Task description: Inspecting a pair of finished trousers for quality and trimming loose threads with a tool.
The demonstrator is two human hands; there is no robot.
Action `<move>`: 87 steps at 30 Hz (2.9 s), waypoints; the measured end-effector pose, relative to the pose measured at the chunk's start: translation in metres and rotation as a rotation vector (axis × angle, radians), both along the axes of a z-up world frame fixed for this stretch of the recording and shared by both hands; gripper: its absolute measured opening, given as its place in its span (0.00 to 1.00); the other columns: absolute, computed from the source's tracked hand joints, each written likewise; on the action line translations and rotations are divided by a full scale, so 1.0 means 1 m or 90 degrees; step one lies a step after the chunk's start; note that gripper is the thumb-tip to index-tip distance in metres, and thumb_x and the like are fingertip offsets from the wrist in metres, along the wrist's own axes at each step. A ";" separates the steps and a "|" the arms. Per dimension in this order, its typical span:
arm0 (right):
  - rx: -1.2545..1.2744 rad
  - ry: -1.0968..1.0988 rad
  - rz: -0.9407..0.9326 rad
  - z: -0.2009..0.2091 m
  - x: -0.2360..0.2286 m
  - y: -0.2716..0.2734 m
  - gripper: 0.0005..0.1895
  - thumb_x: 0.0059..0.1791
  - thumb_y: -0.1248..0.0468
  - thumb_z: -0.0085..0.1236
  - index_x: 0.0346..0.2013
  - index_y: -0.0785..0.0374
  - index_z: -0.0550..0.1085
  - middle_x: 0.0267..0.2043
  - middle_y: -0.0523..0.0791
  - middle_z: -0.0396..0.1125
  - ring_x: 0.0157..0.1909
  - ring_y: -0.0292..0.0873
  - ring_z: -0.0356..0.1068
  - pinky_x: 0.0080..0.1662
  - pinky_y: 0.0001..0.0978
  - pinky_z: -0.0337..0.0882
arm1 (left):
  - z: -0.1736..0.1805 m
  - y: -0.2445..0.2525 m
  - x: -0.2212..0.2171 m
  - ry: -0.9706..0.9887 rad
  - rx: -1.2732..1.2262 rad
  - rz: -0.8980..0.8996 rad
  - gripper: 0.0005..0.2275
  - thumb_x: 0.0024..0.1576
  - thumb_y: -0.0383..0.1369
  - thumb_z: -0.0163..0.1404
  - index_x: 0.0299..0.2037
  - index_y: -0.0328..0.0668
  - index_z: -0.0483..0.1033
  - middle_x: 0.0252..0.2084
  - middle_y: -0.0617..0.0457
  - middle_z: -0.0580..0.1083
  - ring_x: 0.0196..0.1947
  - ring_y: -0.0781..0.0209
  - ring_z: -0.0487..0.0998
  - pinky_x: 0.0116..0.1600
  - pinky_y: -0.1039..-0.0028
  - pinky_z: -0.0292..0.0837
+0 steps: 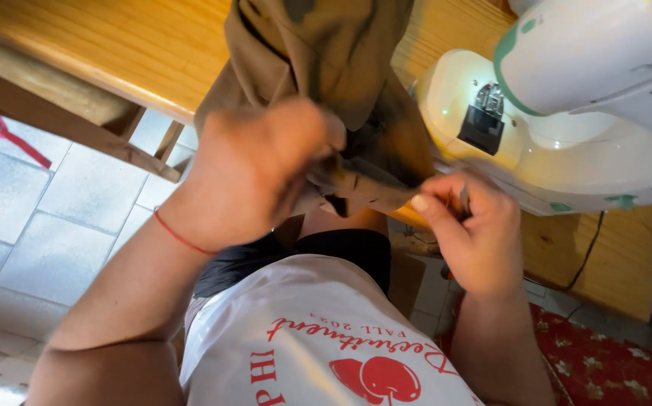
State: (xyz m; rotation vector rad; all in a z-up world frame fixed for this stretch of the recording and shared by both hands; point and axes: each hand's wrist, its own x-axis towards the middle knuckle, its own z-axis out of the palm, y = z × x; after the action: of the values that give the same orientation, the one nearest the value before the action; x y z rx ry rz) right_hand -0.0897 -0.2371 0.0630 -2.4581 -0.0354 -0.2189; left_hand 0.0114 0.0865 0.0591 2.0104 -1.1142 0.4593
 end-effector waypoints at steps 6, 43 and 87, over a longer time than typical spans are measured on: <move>-0.100 0.065 0.265 -0.005 -0.023 0.034 0.02 0.59 0.66 0.70 0.46 0.57 0.86 0.44 0.42 0.82 0.44 0.46 0.84 0.50 0.40 0.79 | -0.030 0.038 -0.058 -0.170 0.314 0.123 0.21 0.79 0.52 0.52 0.76 0.61 0.83 0.43 0.65 0.79 0.22 0.51 0.75 0.29 0.59 0.70; -0.117 -0.058 0.249 -0.046 -0.020 0.060 0.14 0.53 0.80 0.55 0.39 0.58 0.81 0.44 0.44 0.71 0.36 0.49 0.71 0.36 0.44 0.72 | -0.052 -0.009 -0.056 0.019 0.088 -0.035 0.08 0.72 0.26 0.48 0.57 0.48 0.78 0.68 0.51 0.78 0.41 0.50 0.86 0.33 0.56 0.74; -0.134 -0.022 0.277 -0.013 -0.010 0.087 0.23 0.67 0.72 0.57 0.79 0.61 0.78 0.47 0.45 0.82 0.48 0.44 0.85 0.53 0.41 0.83 | -0.121 -0.005 -0.100 0.420 -0.203 0.187 0.07 0.77 0.30 0.57 0.44 0.47 0.85 0.36 0.64 0.82 0.32 0.67 0.76 0.43 0.74 0.74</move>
State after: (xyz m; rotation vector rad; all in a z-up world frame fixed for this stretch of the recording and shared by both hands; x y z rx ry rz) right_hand -0.0999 -0.1501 0.0502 -2.5784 -0.6296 -0.0665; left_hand -0.0885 0.0819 -0.0619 1.8337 -0.3216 0.0842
